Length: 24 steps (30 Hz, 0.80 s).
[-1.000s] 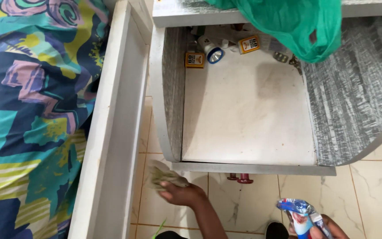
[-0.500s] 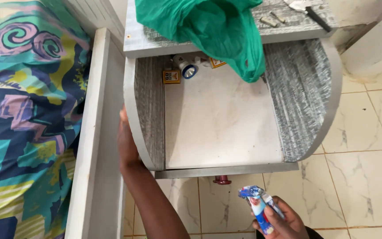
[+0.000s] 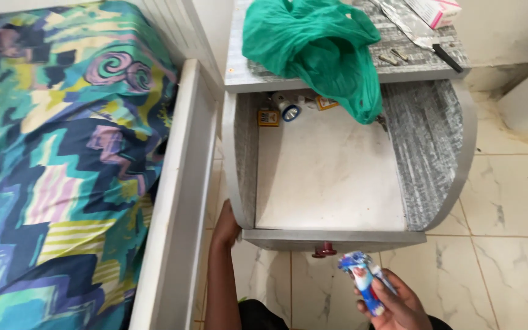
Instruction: Organizing and tidying the contents of a small nightstand or bedside cabinet.
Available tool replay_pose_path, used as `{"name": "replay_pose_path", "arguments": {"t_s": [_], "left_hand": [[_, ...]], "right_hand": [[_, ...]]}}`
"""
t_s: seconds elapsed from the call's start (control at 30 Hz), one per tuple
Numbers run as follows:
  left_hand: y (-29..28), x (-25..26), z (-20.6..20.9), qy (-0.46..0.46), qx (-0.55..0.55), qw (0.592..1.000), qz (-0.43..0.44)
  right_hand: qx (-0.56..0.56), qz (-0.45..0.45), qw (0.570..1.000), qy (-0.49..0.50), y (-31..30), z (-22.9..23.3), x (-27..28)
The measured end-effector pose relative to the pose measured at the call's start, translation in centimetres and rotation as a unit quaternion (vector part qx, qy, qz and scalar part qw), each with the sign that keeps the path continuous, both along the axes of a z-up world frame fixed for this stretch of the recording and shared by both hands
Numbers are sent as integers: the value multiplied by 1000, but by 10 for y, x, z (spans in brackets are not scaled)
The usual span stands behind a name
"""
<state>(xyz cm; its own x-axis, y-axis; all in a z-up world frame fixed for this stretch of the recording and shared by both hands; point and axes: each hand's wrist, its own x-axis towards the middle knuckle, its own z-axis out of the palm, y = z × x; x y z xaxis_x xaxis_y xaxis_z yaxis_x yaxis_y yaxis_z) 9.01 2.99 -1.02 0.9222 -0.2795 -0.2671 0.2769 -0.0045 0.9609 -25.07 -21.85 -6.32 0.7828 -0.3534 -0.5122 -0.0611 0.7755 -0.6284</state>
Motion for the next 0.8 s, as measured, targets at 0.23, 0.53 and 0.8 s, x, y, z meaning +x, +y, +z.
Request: {"name": "replay_pose_path", "arguments": {"t_s": [0.23,0.53,0.8], "left_hand": [[3,-3,11,-130,1,989,77],[-61,33,198,-514,187,836,43],[-67,-24,201,-497,421,757,57]], "right_hand": [[-43,-31,998,17,2,31,-14],[-41,2,999,-17,-9,39,-45],[-39,-31,999,16,-16,51,-43]]}}
